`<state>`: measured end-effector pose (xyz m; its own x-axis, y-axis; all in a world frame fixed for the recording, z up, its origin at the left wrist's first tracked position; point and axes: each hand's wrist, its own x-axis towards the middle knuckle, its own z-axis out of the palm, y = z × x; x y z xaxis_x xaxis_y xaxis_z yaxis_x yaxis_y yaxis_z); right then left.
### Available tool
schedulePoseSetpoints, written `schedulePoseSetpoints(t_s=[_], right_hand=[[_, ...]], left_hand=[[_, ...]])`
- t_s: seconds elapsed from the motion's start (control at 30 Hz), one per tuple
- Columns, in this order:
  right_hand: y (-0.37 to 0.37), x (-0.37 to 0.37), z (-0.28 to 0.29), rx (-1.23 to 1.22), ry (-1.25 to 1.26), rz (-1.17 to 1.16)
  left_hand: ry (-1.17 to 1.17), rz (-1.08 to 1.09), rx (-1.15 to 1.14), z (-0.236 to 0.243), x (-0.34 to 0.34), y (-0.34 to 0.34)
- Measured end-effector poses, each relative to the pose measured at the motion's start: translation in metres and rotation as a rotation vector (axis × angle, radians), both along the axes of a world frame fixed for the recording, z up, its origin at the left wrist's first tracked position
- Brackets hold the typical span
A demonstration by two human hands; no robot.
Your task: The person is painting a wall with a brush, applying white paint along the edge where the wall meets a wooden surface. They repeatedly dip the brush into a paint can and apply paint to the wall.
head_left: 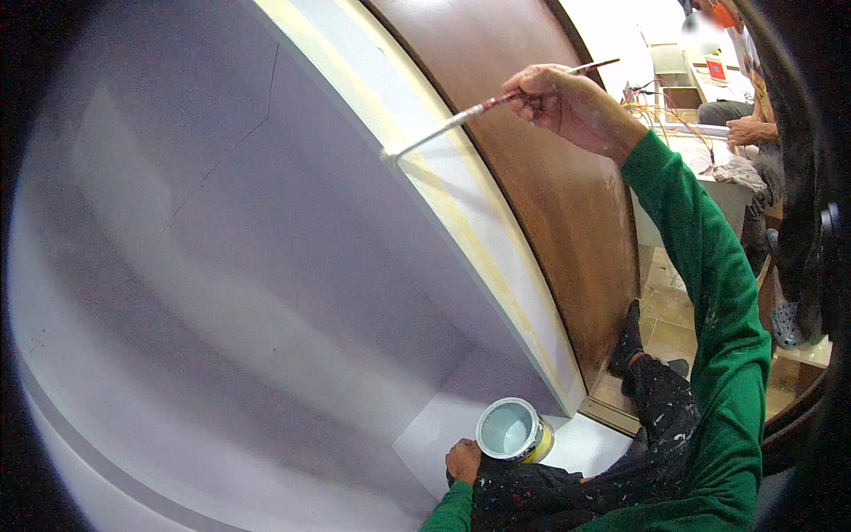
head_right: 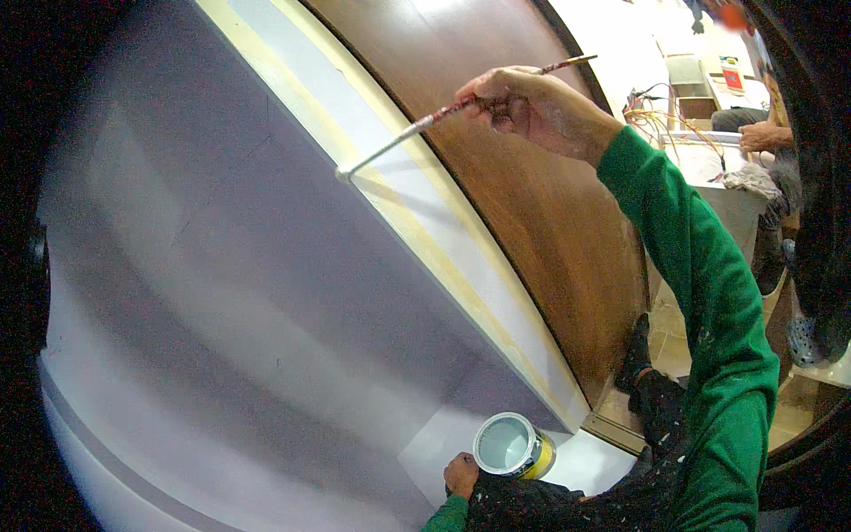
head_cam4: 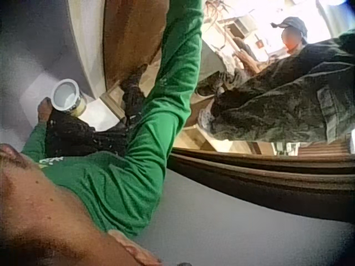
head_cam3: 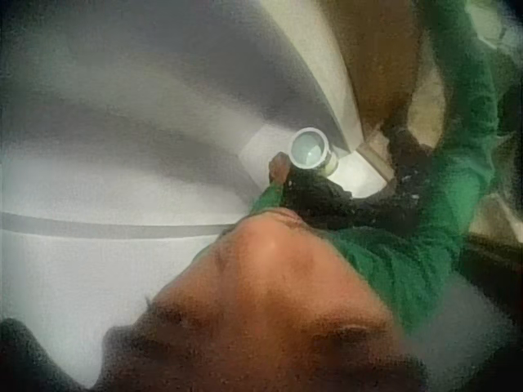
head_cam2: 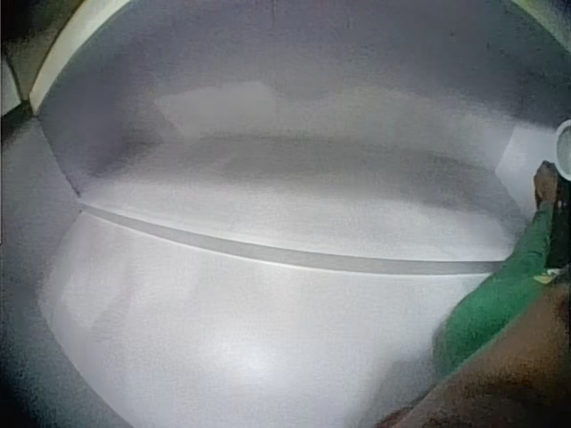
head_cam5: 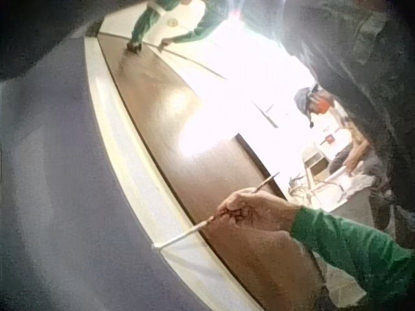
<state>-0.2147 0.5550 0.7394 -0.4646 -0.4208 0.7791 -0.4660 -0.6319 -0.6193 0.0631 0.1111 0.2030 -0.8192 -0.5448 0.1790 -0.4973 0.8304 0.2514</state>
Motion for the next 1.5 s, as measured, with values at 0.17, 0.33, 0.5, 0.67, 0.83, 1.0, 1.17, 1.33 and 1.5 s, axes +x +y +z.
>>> schedulePoseSetpoints(t_s=[0.17, 0.33, 0.5, 0.67, 0.83, 1.0, 1.17, 1.33, 1.5], right_hand=[[-0.002, 0.01, -0.043, 0.028, -0.109, 0.014], [0.033, 0.013, -0.101, 0.077, -0.17, -0.056], [0.054, 0.06, -0.186, -0.158, -0.238, -0.022], [0.065, 0.117, -0.366, -0.4, -0.665, 0.005], [0.069, 0.202, -0.491, -0.702, -1.217, -0.096], [0.081, 0.234, -0.539, -0.63, -1.2, -0.046], [0.079, 0.228, -0.532, -0.607, -1.233, -0.147], [0.078, 0.23, -0.534, -0.616, -1.241, -0.161], [0.077, 0.229, -0.536, -0.641, -1.26, -0.183]], left_hand=[[0.367, 0.138, 0.297, -0.014, -0.004, -0.047], [1.026, 0.041, 0.894, 0.058, -0.049, -0.026], [1.246, -0.364, 0.613, 0.252, -0.098, 0.012], [1.384, -0.923, 0.036, 0.483, -0.118, 0.081], [1.472, -1.003, -0.919, 0.655, -0.157, 0.12], [1.393, -0.858, -1.015, 0.735, -0.176, 0.136], [1.32, -0.866, -1.005, 0.73, -0.185, 0.143], [1.29, -0.876, -0.99, 0.709, -0.188, 0.138], [1.29, -0.889, -1.023, 0.697, -0.184, 0.134]])
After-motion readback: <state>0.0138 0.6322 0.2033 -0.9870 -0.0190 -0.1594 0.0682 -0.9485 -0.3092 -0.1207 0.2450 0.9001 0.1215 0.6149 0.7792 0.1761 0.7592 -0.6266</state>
